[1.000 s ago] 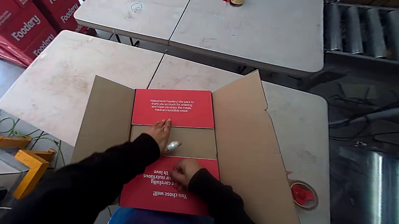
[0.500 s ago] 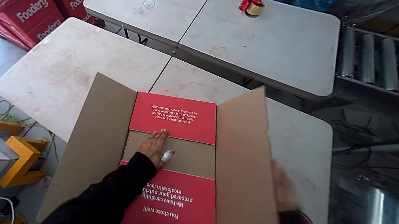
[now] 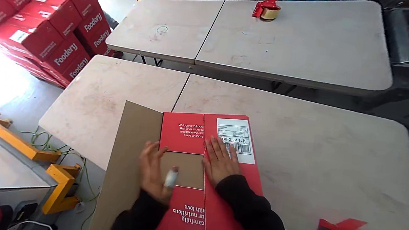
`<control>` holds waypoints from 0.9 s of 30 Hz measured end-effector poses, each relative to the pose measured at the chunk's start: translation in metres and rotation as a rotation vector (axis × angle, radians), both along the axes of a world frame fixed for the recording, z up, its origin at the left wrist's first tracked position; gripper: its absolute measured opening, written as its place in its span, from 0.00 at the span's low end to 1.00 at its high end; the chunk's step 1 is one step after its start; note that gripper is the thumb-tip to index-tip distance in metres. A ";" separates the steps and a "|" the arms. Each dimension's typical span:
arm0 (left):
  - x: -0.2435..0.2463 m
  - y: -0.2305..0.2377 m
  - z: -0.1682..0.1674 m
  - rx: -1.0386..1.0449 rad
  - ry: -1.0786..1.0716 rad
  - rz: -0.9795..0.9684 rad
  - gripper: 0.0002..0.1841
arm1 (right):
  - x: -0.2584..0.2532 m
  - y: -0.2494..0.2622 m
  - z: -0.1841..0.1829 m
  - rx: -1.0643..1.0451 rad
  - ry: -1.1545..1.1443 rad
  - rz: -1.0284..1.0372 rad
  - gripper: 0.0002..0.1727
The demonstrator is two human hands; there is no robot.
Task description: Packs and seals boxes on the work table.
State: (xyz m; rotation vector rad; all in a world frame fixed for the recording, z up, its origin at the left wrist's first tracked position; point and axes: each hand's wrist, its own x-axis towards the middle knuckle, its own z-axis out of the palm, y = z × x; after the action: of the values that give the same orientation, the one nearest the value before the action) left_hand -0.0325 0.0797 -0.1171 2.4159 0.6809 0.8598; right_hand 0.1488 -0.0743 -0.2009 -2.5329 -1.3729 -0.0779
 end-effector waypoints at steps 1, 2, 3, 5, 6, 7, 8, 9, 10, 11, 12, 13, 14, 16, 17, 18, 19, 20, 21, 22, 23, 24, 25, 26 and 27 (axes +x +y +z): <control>-0.030 0.021 0.024 0.070 0.066 0.019 0.37 | -0.009 -0.009 -0.002 -0.011 0.000 -0.003 0.40; -0.061 0.046 0.040 0.089 0.127 0.048 0.39 | -0.021 -0.020 -0.002 -0.021 0.005 -0.001 0.40; -0.092 0.071 0.045 0.006 0.178 0.089 0.38 | -0.031 -0.030 -0.001 -0.028 0.010 0.003 0.40; -0.140 0.101 0.039 -0.529 0.201 0.172 0.32 | -0.042 -0.041 -0.001 -0.016 0.004 0.006 0.39; -0.152 0.102 0.037 -0.879 0.105 0.228 0.29 | -0.044 -0.043 -0.002 -0.002 0.004 0.006 0.39; -0.154 0.094 0.042 -1.176 0.008 0.259 0.33 | -0.045 -0.043 -0.004 0.016 0.009 0.008 0.39; -0.146 0.080 0.049 -1.372 -0.065 0.186 0.44 | -0.045 -0.040 -0.004 0.029 0.019 0.013 0.40; -0.135 0.064 0.053 -1.482 -0.135 0.038 0.51 | -0.044 -0.038 -0.003 0.039 0.029 0.015 0.40; -0.121 0.048 0.052 -1.532 -0.181 -0.129 0.57 | -0.042 -0.036 -0.002 0.043 0.038 0.014 0.40; -0.107 0.032 0.044 -1.524 -0.191 -0.255 0.59 | -0.042 -0.036 0.000 0.041 0.050 0.016 0.40; -0.090 0.010 0.034 -1.432 -0.174 -0.194 0.61 | -0.042 -0.038 0.000 0.029 0.073 0.018 0.40; -0.070 -0.013 0.024 -1.279 -0.139 -0.018 0.59 | -0.042 -0.040 0.002 0.008 0.097 0.017 0.39; -0.064 -0.023 -0.001 -1.112 -0.067 -0.050 0.64 | -0.042 -0.042 0.003 -0.007 0.118 0.017 0.38; -0.058 -0.026 -0.053 -0.727 0.111 -0.167 0.71 | -0.042 -0.043 0.006 -0.007 0.137 0.020 0.37; -0.056 -0.029 -0.070 -0.555 0.151 -0.177 0.70 | -0.042 -0.043 0.008 -0.020 0.139 0.020 0.37; -0.053 -0.032 -0.079 -0.393 0.217 -0.157 0.67 | -0.042 -0.042 0.008 -0.025 0.135 0.018 0.36; -0.049 -0.035 -0.080 -0.238 0.321 -0.126 0.61 | -0.043 -0.041 0.009 -0.025 0.127 0.011 0.36; -0.044 -0.038 -0.077 -0.118 0.442 -0.093 0.54 | -0.043 -0.041 0.007 -0.018 0.108 0.006 0.35; -0.039 -0.042 -0.073 -0.026 0.554 -0.071 0.50 | -0.043 -0.040 0.006 -0.009 0.085 0.001 0.35; -0.035 -0.043 -0.070 0.034 0.643 -0.070 0.50 | -0.044 -0.040 0.004 0.002 0.068 -0.003 0.34; -0.031 -0.042 -0.067 0.072 0.715 -0.086 0.52 | -0.044 -0.040 0.001 0.024 0.046 -0.006 0.34; -0.028 -0.039 -0.065 0.087 0.763 -0.108 0.52 | -0.043 -0.039 -0.001 0.034 0.032 -0.007 0.34; -0.026 -0.037 -0.063 0.092 0.791 -0.133 0.53 | -0.043 -0.038 -0.002 0.037 0.025 -0.004 0.33; -0.024 -0.036 -0.063 0.103 0.789 -0.159 0.53 | -0.044 -0.039 -0.003 0.034 0.030 0.003 0.33; -0.021 -0.034 -0.062 0.118 0.793 -0.203 0.54 | -0.044 -0.039 -0.002 0.031 0.034 0.010 0.33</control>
State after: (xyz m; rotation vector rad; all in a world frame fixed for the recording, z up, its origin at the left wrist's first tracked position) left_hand -0.0536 0.0452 -0.1790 2.8534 0.6360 -0.1827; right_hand 0.1047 -0.1130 -0.2030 -2.4903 -1.3605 -0.0542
